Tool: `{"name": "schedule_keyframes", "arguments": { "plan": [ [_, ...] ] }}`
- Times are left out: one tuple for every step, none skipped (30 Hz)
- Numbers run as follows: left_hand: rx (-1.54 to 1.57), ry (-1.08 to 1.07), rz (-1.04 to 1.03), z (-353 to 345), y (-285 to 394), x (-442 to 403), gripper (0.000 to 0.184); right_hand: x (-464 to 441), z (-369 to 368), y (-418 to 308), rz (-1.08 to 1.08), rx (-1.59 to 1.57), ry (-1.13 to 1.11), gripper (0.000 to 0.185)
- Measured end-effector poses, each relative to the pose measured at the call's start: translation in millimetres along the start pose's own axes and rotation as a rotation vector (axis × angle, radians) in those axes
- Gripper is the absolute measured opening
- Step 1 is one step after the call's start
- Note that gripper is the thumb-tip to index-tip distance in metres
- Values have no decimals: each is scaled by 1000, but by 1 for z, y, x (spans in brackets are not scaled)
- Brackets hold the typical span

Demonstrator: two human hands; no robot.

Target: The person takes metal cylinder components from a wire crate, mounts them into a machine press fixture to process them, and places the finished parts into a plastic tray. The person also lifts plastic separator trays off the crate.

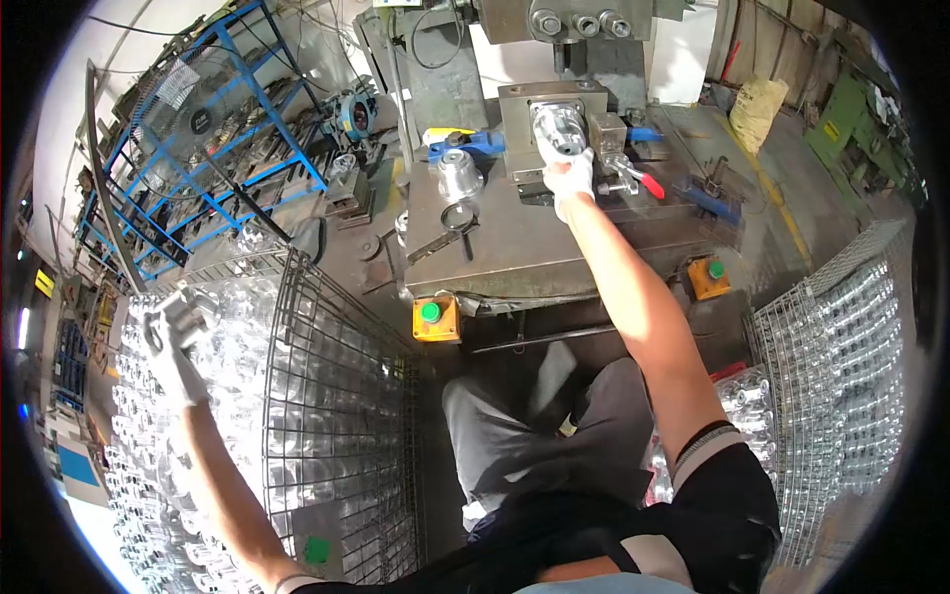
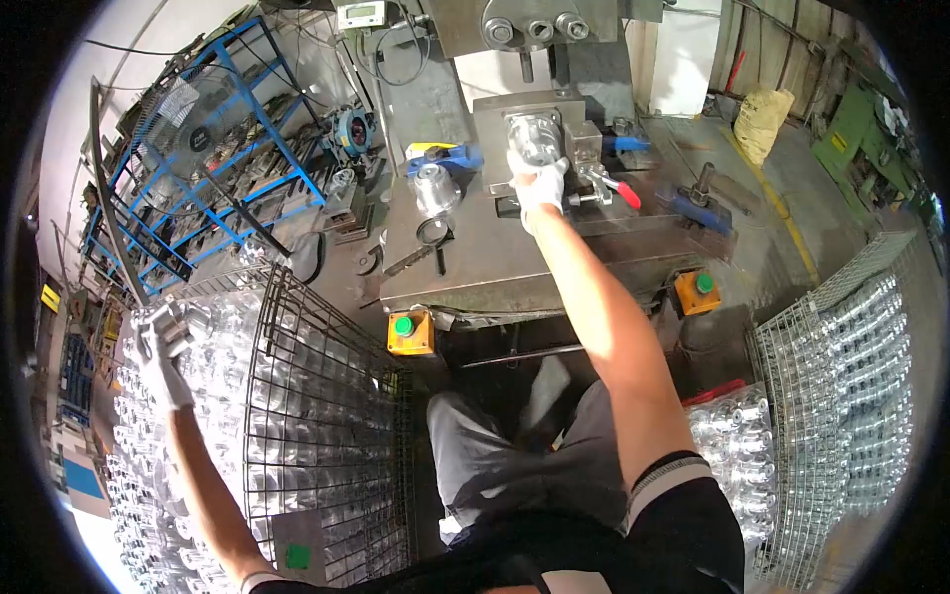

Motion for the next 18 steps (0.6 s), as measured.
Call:
{"name": "schedule_keyframes", "arguments": {
  "plan": [
    [4,-117,117,-4,12,29,51,-32,-3,31,-269,-386,-19,38],
    [97,-158,160,-7,18,61,48,-41,-11,39,-403,-584,-41,33],
    [190,-197,208,-10,24,92,46,-49,-20,45,-545,-776,-42,28],
    [278,-233,259,-13,30,124,43,-47,-23,37,-432,-631,114,19],
    [294,-215,412,-14,15,151,41,-45,-17,32,-322,-470,268,13],
    [621,-465,399,3,-40,171,44,-85,-12,69,-284,-423,259,34],
    [411,-560,258,4,-50,185,49,-74,-9,55,-299,-406,334,32],
    [208,-634,103,6,-60,200,54,-55,-11,43,-317,-397,388,30],
    [101,-530,162,-11,-40,220,60,-46,-12,36,-326,-405,413,30],
    [1,-430,231,-27,-20,241,65,-38,-12,32,-341,-423,427,31],
    [534,-345,611,-45,-18,260,69,-31,-15,30,-363,-451,435,34],
    [587,-369,620,-62,-9,277,68,-28,-16,29,-397,-485,433,37],
    [632,-458,689,-65,-19,286,70,-26,-18,28,-463,-524,428,41],
    [656,-479,721,-71,-24,295,72,-25,-19,25,-502,-546,427,46],
    [683,-499,757,-80,-25,307,73,-23,-19,24,-524,-542,429,51],
    [703,-514,776,-84,-24,314,72,-23,-16,14,-338,-274,415,54],
    [724,-524,796,-87,-23,319,72,-23,-12,19,-336,-269,412,54],
    [757,-527,827,-89,-28,325,70,-22,-10,27,-348,-440,344,54]
  ]
}}
Point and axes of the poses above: each hand's wrist, its own x-axis away from the middle knuckle, its own z-axis out of the back of the hand, y = z × x, the point moved 5 cm from there along -x, towards the middle knuckle, and after that the axes turned 7 degrees about y, right-handed, at the moved point
